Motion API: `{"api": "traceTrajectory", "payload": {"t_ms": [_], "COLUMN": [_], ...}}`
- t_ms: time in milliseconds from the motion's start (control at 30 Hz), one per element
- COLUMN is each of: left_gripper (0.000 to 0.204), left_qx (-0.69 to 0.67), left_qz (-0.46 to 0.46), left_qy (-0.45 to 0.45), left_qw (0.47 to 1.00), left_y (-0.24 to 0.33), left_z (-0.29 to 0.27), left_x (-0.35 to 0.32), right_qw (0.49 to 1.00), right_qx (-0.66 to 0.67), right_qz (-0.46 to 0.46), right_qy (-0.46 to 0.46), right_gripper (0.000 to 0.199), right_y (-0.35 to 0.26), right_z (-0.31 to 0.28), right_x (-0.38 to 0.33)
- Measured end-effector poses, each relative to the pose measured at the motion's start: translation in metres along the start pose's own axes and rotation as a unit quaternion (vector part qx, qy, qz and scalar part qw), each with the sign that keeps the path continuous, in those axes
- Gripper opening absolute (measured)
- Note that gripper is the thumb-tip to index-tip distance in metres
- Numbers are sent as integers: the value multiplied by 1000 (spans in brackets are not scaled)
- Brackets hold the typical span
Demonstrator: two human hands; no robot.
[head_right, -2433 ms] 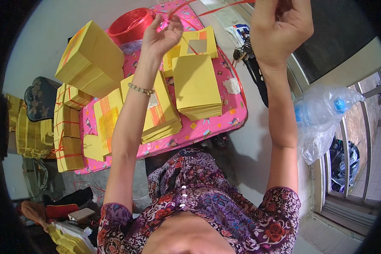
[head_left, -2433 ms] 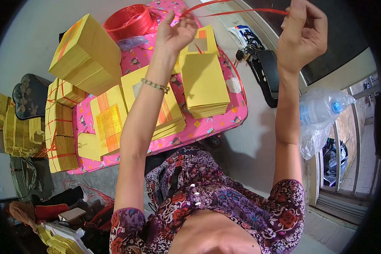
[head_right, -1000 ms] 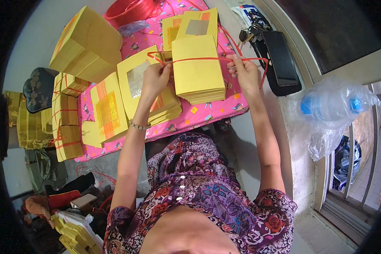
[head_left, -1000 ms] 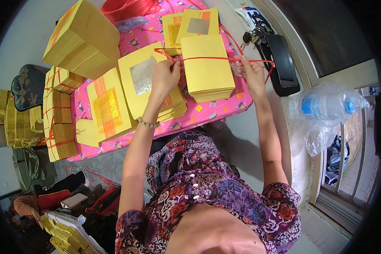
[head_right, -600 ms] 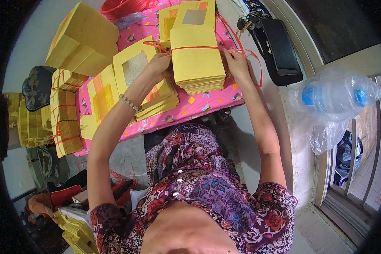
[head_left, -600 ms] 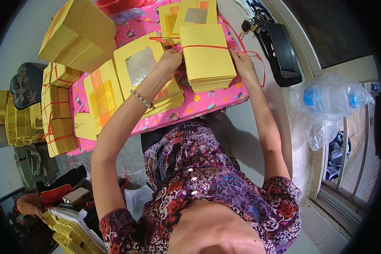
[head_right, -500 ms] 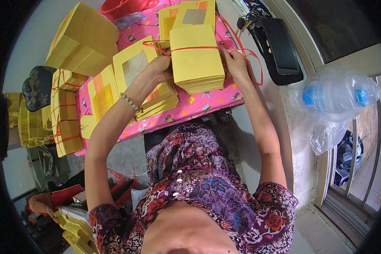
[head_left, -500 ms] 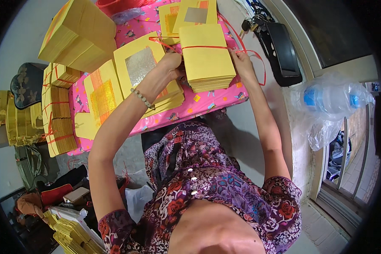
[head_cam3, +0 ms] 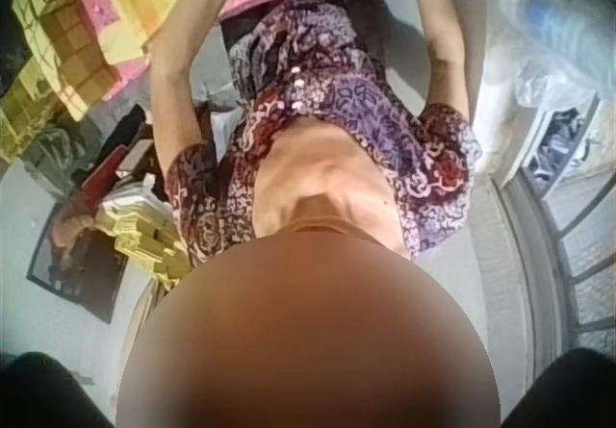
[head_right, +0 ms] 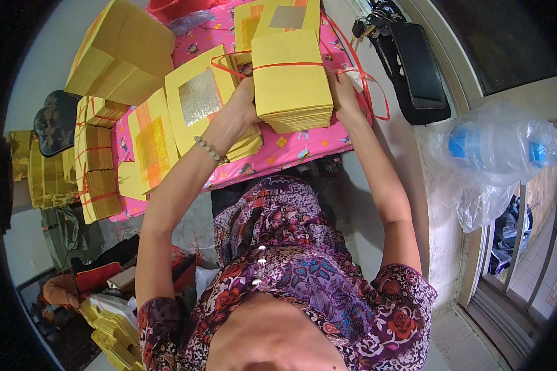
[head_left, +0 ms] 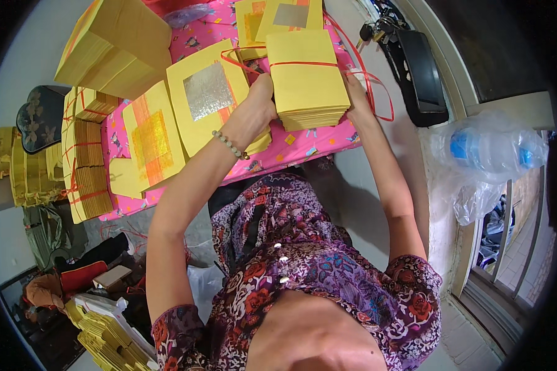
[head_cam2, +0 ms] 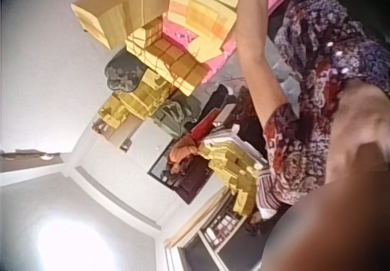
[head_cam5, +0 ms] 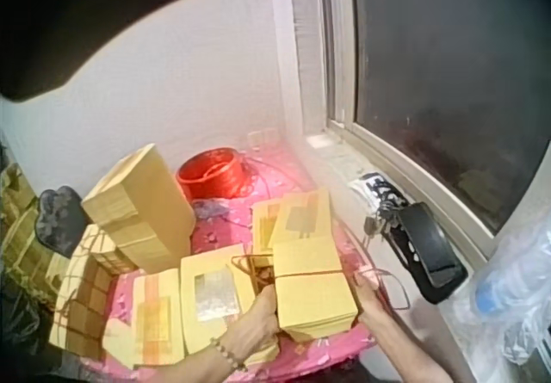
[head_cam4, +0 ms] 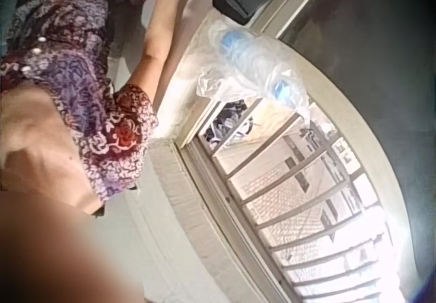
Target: Counting and tying bundles of joss paper with red ribbon.
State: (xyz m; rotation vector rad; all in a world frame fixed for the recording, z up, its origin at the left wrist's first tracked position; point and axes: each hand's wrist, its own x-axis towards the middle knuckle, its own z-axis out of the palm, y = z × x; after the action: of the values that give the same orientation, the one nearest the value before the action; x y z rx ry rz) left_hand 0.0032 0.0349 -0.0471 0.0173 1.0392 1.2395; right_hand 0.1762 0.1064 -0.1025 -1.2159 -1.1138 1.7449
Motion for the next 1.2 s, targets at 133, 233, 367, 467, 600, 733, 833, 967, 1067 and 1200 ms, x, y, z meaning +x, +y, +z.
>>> {"api": "traceTrajectory", "payload": {"t_ms": [133, 233, 367, 467, 600, 733, 833, 967, 1067, 1200], "left_gripper": [43, 43, 43, 43, 41, 39, 36, 34, 32, 31], "left_qx": [-10, -28, -29, -27, -43, -56, -36, -43, -19, -26], "left_qz": [9, 12, 17, 18, 21, 16, 8, 19, 12, 30], "left_qy": [-16, -2, -7, -3, -6, 5, 1, 13, 15, -4], "left_qw": [1000, 1000, 999, 999, 999, 998, 999, 999, 1000, 999], "left_y": [-4, -4, -3, -5, -15, -25, -25, -29, -25, -25], "left_z": [0, 3, 5, 8, -1, -7, -12, -13, -9, -9], "left_x": [-1, -4, -7, -4, 5, 15, 20, 19, 13, 14], "right_qw": [998, 998, 999, 997, 992, 993, 994, 991, 993, 991], "right_qx": [50, 53, 41, 70, 123, 116, 106, 130, 117, 123], "right_qz": [-22, -23, -27, 1, 2, 17, -11, -2, 3, 22], "right_qy": [12, 17, 23, 18, -21, -10, -26, -12, -1, -37], "right_gripper": [28, 27, 28, 28, 30, 32, 31, 30, 29, 28], "right_y": [4, 6, 9, 16, 5, 5, 15, 15, 12, 14], "right_z": [-1, 1, 0, -6, -3, -15, -19, -18, -18, -21], "right_x": [0, 0, 5, 12, 0, 0, 7, 7, 6, 9]}}
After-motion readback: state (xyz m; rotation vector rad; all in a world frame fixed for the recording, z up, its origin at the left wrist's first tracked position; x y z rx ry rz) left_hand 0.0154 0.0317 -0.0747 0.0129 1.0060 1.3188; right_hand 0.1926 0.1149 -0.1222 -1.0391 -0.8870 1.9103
